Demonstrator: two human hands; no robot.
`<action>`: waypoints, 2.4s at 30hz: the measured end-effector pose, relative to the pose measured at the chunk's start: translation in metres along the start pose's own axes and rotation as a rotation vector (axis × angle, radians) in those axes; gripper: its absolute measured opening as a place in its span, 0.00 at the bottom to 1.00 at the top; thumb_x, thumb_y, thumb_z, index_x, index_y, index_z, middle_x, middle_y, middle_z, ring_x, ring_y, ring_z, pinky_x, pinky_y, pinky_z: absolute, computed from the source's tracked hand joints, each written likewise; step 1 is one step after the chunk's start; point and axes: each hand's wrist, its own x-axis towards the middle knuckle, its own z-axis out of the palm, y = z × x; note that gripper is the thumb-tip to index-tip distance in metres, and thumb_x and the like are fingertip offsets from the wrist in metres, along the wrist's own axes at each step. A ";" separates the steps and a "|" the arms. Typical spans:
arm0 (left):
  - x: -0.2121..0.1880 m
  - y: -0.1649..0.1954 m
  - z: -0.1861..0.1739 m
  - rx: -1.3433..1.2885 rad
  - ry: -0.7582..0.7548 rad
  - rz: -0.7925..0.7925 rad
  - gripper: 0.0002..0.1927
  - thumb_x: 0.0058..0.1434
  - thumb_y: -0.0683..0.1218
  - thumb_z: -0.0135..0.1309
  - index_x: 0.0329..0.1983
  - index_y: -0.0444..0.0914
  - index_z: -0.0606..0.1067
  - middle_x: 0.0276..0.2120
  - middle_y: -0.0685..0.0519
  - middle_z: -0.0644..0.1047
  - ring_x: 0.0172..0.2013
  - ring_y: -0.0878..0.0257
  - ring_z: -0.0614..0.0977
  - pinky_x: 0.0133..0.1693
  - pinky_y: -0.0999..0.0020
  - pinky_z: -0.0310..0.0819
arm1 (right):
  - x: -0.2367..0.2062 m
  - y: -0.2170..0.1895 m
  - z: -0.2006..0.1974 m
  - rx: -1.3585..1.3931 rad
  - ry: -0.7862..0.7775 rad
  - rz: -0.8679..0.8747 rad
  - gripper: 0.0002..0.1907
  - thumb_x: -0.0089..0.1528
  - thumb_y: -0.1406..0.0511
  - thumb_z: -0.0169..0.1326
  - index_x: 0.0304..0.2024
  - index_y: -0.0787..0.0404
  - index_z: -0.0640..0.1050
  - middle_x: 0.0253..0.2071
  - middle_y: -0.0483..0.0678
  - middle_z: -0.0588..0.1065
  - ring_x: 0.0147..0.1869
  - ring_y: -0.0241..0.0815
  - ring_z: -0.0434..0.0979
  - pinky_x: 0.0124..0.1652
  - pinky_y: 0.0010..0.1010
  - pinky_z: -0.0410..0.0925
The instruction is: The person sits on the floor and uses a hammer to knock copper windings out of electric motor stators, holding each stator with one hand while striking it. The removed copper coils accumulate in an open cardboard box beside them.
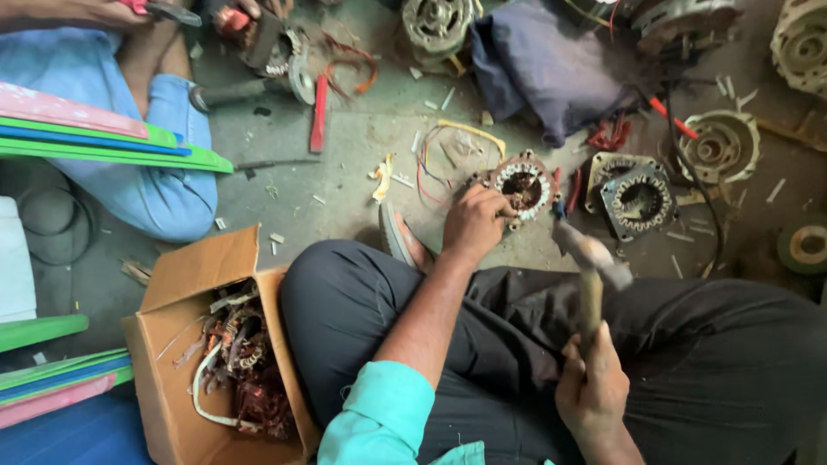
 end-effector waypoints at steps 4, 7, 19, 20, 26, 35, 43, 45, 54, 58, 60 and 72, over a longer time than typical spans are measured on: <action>0.004 0.008 -0.004 0.020 -0.080 -0.092 0.09 0.48 0.42 0.68 0.31 0.44 0.80 0.35 0.57 0.81 0.45 0.56 0.80 0.48 0.61 0.75 | 0.002 0.002 -0.001 -0.205 -0.358 0.300 0.38 0.59 0.77 0.52 0.72 0.62 0.63 0.37 0.56 0.76 0.34 0.55 0.79 0.34 0.36 0.68; 0.007 0.017 -0.013 0.090 -0.087 -0.157 0.31 0.39 0.50 0.74 0.47 0.43 0.75 0.46 0.51 0.77 0.52 0.51 0.76 0.55 0.57 0.71 | 0.006 0.002 -0.006 0.113 -0.254 0.527 0.37 0.63 0.75 0.51 0.76 0.59 0.62 0.27 0.52 0.71 0.24 0.44 0.67 0.29 0.31 0.65; 0.006 0.012 0.007 0.322 -0.232 -0.148 0.71 0.36 0.57 0.77 0.76 0.32 0.48 0.67 0.41 0.64 0.66 0.47 0.67 0.68 0.53 0.60 | 0.013 -0.004 -0.010 -0.043 -0.167 0.185 0.32 0.65 0.74 0.52 0.72 0.66 0.64 0.42 0.59 0.78 0.42 0.48 0.81 0.42 0.33 0.72; 0.006 0.009 0.009 0.319 -0.259 -0.168 0.69 0.38 0.56 0.76 0.77 0.33 0.49 0.67 0.42 0.65 0.66 0.48 0.68 0.69 0.54 0.61 | 0.011 -0.003 -0.010 -0.041 -0.124 0.122 0.31 0.66 0.73 0.51 0.72 0.65 0.63 0.42 0.58 0.77 0.42 0.49 0.81 0.44 0.34 0.73; 0.009 0.002 0.015 0.222 -0.225 -0.241 0.64 0.32 0.52 0.77 0.72 0.34 0.55 0.63 0.42 0.69 0.63 0.47 0.70 0.65 0.55 0.63 | 0.009 -0.005 -0.007 -0.045 -0.062 0.118 0.33 0.67 0.77 0.50 0.74 0.66 0.59 0.40 0.56 0.76 0.39 0.49 0.80 0.42 0.35 0.73; 0.010 0.004 0.008 0.188 -0.187 -0.235 0.64 0.30 0.52 0.77 0.71 0.36 0.58 0.61 0.43 0.71 0.61 0.47 0.72 0.61 0.54 0.67 | -0.004 0.001 -0.009 -0.024 -0.010 -0.040 0.32 0.66 0.79 0.47 0.73 0.61 0.61 0.44 0.57 0.76 0.41 0.45 0.77 0.41 0.30 0.71; 0.008 0.003 0.013 0.149 -0.158 -0.194 0.62 0.31 0.50 0.76 0.71 0.35 0.58 0.61 0.43 0.71 0.61 0.47 0.72 0.63 0.55 0.65 | -0.013 0.018 0.002 0.148 -0.018 0.271 0.29 0.68 0.79 0.46 0.72 0.67 0.65 0.42 0.56 0.76 0.32 0.39 0.69 0.31 0.25 0.63; 0.008 0.004 0.012 0.149 -0.156 -0.200 0.63 0.31 0.50 0.76 0.71 0.34 0.58 0.61 0.42 0.71 0.60 0.46 0.72 0.64 0.55 0.65 | -0.004 0.014 -0.001 0.021 -0.068 0.143 0.29 0.67 0.77 0.49 0.71 0.65 0.65 0.44 0.57 0.77 0.41 0.42 0.76 0.41 0.29 0.68; 0.009 0.004 0.010 0.120 -0.159 -0.209 0.61 0.33 0.50 0.76 0.71 0.34 0.59 0.61 0.42 0.72 0.61 0.46 0.72 0.64 0.56 0.65 | 0.013 -0.007 -0.003 -0.077 -0.226 0.249 0.29 0.63 0.77 0.50 0.69 0.66 0.67 0.37 0.55 0.74 0.36 0.45 0.76 0.40 0.28 0.71; 0.009 0.003 0.011 0.157 -0.181 -0.223 0.61 0.30 0.50 0.76 0.69 0.35 0.59 0.60 0.42 0.72 0.61 0.46 0.72 0.63 0.57 0.65 | 0.008 -0.003 0.001 0.033 0.059 -0.005 0.24 0.71 0.77 0.45 0.70 0.65 0.65 0.43 0.54 0.75 0.44 0.42 0.78 0.47 0.31 0.72; 0.009 0.003 0.011 0.169 -0.193 -0.234 0.60 0.31 0.50 0.76 0.69 0.35 0.60 0.60 0.43 0.72 0.61 0.47 0.72 0.63 0.57 0.65 | 0.007 -0.002 0.001 -0.025 -0.060 0.083 0.26 0.69 0.76 0.47 0.70 0.67 0.66 0.40 0.53 0.74 0.41 0.44 0.77 0.44 0.33 0.71; 0.011 0.005 0.012 0.198 -0.186 -0.222 0.61 0.31 0.51 0.77 0.69 0.34 0.59 0.59 0.43 0.72 0.60 0.47 0.71 0.63 0.58 0.65 | 0.017 -0.007 -0.004 -0.207 -0.291 0.210 0.31 0.65 0.71 0.50 0.71 0.68 0.65 0.39 0.57 0.75 0.36 0.53 0.76 0.35 0.40 0.69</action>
